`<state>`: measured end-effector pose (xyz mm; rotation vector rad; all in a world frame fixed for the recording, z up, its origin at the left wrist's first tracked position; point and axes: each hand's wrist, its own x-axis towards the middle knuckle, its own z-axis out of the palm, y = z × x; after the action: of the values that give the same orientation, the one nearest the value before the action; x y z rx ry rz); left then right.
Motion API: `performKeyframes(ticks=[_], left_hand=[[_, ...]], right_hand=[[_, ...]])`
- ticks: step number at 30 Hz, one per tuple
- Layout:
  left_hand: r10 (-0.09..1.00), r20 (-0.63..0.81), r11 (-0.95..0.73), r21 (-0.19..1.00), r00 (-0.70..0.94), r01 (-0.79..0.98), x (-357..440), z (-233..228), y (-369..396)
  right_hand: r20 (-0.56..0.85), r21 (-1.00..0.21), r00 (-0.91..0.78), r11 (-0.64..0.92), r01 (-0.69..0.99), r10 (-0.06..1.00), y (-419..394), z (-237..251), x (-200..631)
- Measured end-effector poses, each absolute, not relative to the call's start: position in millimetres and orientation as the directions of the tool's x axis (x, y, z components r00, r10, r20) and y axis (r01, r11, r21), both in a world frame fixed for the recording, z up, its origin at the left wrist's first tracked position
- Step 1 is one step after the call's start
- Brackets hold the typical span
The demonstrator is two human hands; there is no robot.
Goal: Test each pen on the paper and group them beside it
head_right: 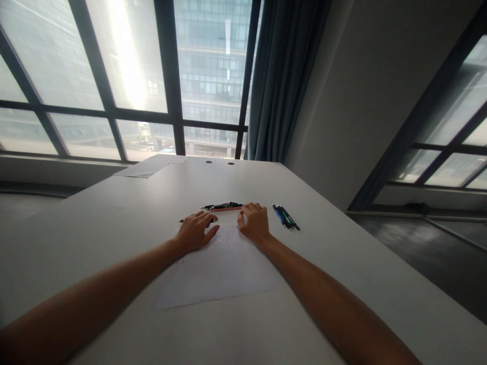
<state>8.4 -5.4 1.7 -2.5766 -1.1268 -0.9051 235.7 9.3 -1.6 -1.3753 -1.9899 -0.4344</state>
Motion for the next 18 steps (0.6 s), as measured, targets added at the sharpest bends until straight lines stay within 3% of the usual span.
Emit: performKeyframes(ticks=[7,13,18], left_hand=[[0.604,0.576,-0.678,0.008,0.551,0.735,9.3,2.2,-4.5],[0.599,0.582,-0.671,-0.011,0.551,0.741,10.4,2.9,-4.5],[0.589,0.584,-0.68,-0.014,0.558,0.733,9.7,1.4,-3.2]], right_hand=[[0.771,-0.092,-0.304,0.571,0.816,0.559,2.5,3.3,232.2],[0.671,-0.004,-0.604,0.817,0.577,0.43,-6.7,4.1,222.8],[0.629,0.004,-0.64,0.821,0.57,0.441,-9.0,5.6,218.4]])
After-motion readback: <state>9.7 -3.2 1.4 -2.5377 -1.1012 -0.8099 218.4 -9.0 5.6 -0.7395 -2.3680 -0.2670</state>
